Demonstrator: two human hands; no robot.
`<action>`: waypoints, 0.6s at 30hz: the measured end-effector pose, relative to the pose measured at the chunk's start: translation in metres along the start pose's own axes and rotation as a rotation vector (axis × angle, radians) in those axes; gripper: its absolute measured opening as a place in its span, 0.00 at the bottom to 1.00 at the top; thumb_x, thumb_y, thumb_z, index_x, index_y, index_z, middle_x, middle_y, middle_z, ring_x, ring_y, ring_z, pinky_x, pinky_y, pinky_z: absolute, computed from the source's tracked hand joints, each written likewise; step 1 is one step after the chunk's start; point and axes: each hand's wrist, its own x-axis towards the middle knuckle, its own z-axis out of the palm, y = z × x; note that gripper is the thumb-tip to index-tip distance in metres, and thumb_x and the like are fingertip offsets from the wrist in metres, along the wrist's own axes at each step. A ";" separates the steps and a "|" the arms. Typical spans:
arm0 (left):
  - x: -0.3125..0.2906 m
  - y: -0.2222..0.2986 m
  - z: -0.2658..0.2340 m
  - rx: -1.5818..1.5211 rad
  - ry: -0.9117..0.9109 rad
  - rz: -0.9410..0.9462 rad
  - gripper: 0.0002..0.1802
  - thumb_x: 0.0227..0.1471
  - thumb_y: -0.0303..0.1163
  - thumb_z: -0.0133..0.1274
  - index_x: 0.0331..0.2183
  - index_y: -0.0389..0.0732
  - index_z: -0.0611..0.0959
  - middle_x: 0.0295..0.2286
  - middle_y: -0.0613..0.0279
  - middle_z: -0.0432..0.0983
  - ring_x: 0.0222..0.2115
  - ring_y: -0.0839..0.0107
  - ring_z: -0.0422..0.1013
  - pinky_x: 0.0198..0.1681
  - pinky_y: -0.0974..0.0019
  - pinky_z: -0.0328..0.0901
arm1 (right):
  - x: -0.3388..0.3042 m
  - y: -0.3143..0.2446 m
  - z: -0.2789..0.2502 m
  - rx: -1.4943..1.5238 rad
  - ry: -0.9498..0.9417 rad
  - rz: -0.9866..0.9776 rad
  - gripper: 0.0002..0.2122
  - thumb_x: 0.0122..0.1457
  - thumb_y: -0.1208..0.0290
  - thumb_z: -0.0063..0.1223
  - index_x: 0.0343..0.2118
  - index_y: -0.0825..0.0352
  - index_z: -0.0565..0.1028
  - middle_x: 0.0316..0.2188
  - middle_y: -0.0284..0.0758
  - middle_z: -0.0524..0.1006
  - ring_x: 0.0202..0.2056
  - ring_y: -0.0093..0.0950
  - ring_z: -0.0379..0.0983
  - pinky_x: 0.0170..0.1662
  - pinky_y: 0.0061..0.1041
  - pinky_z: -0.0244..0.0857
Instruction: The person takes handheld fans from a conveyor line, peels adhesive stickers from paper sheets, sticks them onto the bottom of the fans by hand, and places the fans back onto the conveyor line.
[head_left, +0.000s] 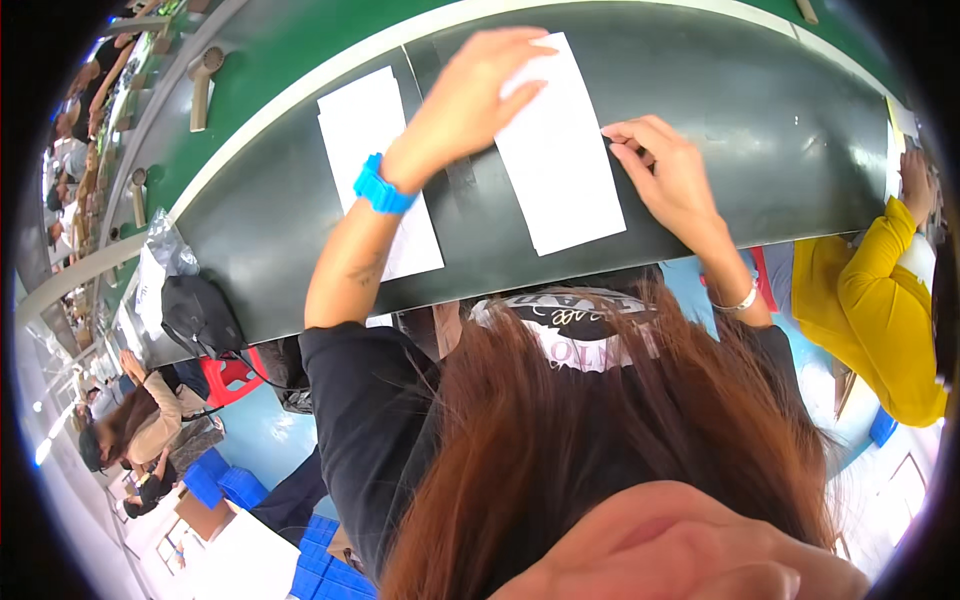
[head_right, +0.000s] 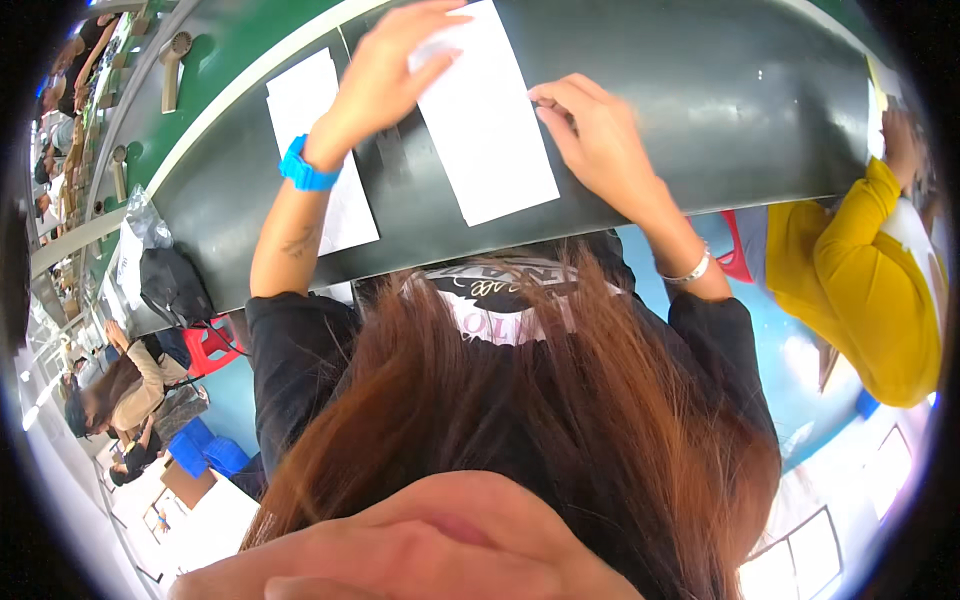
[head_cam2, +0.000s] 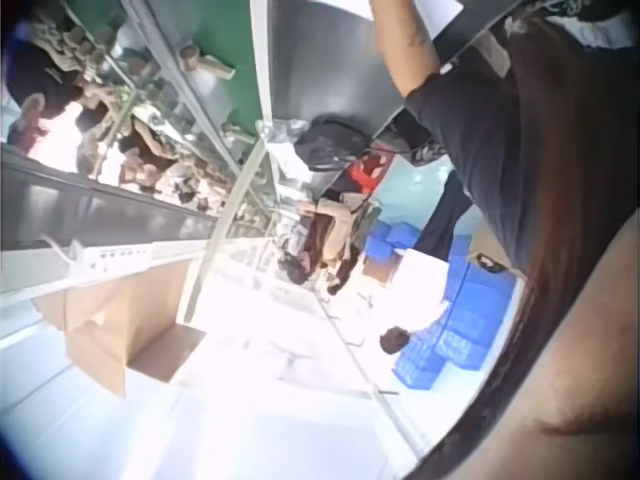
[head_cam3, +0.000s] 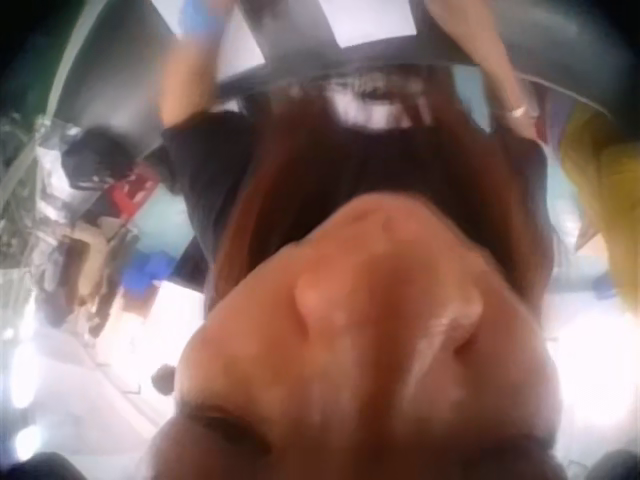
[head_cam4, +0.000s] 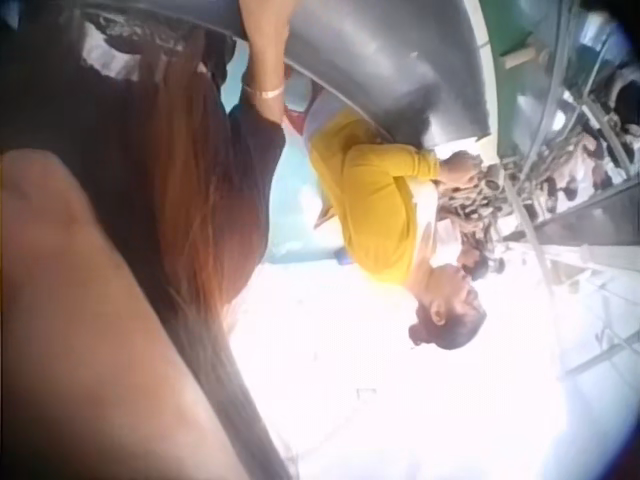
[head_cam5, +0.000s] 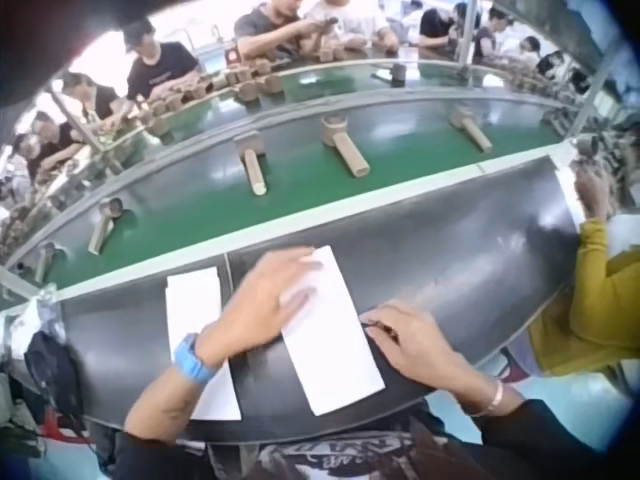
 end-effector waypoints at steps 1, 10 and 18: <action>-0.006 0.010 0.002 -0.016 -0.060 -0.016 0.16 0.46 0.29 0.55 0.41 0.40 0.77 0.45 0.53 0.70 0.47 0.53 0.65 0.51 0.57 0.60 | -0.001 0.002 0.009 -0.002 -0.002 -0.006 0.08 0.53 0.80 0.51 0.37 0.68 0.75 0.29 0.36 0.74 0.30 0.29 0.72 0.31 0.24 0.65; -0.037 0.015 0.027 0.034 -0.056 -0.046 0.19 0.44 0.30 0.59 0.41 0.41 0.77 0.48 0.53 0.67 0.50 0.53 0.61 0.52 0.55 0.59 | -0.003 -0.004 0.038 -0.221 0.143 -0.108 0.05 0.51 0.81 0.52 0.32 0.68 0.71 0.26 0.36 0.69 0.28 0.31 0.68 0.32 0.28 0.63; -0.038 0.018 0.026 0.011 -0.073 -0.088 0.20 0.45 0.30 0.58 0.43 0.41 0.77 0.49 0.53 0.66 0.51 0.52 0.60 0.53 0.55 0.58 | 0.004 -0.008 0.032 -0.138 0.074 -0.040 0.05 0.52 0.80 0.51 0.31 0.68 0.70 0.27 0.37 0.69 0.29 0.33 0.69 0.33 0.29 0.63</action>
